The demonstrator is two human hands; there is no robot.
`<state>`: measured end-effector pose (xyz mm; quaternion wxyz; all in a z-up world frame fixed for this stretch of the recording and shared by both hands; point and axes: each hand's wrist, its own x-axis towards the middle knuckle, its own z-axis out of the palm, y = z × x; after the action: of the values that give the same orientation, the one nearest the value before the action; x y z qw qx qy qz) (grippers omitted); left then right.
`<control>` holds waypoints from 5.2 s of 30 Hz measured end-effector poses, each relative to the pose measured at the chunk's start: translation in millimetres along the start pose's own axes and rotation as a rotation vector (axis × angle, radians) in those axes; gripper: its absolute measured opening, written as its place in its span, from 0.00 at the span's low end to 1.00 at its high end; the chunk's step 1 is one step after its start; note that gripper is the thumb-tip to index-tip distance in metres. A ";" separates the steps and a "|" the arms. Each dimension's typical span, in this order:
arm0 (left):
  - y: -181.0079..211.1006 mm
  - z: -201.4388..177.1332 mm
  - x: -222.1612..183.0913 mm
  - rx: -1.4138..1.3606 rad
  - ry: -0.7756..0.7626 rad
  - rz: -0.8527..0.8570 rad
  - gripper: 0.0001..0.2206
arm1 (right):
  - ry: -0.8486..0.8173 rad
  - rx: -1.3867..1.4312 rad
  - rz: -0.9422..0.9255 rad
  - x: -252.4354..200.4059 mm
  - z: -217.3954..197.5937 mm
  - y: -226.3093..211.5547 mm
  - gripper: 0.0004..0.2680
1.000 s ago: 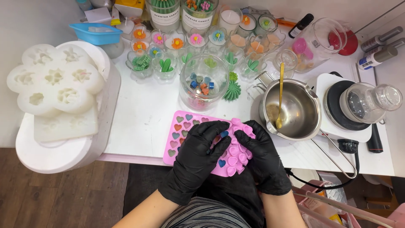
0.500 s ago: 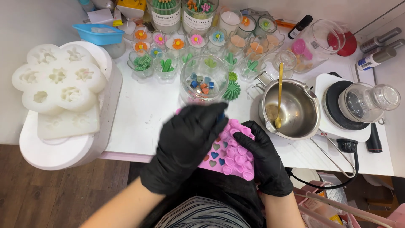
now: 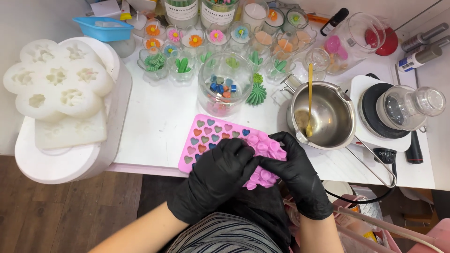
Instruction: Remove small wax heart shapes from a silicone mold and place them into a glass jar.
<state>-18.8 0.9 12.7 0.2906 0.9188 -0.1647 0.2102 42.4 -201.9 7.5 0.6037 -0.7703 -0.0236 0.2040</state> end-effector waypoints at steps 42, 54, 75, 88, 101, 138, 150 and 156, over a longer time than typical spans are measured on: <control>-23.4 -24.0 4.5 -0.102 0.052 0.012 0.16 | -0.002 0.296 0.203 -10.0 2.1 4.8 0.23; 0.3 6.0 -36.2 -0.330 0.106 -0.031 0.17 | -0.074 0.239 0.107 -7.6 4.8 9.7 0.22; 0.5 -32.7 -6.3 -0.552 0.168 -0.211 0.15 | -0.064 0.467 0.272 -2.1 -10.7 18.9 0.27; -21.6 -64.2 58.7 0.051 0.372 0.137 0.16 | -0.035 0.170 0.105 -3.0 -6.9 -7.1 0.21; -7.6 16.0 -37.3 -0.313 0.015 0.031 0.19 | -0.053 0.372 0.364 -10.0 -16.2 4.5 0.24; -5.0 28.6 -33.8 -0.431 -0.025 0.070 0.16 | -0.080 0.399 0.315 -36.1 -24.2 14.3 0.25; -10.4 8.2 -34.0 -0.607 -0.048 0.017 0.17 | -0.082 0.734 0.364 -33.3 -12.7 20.8 0.22; -12.9 12.5 -40.2 -0.535 -0.004 -0.009 0.17 | -0.113 0.856 0.369 -31.6 -15.8 30.2 0.20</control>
<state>-44.1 10.7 -22.0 0.5237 0.8105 -0.2108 0.1563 12.5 -233.5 -8.8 0.8185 -0.4311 0.1671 0.3410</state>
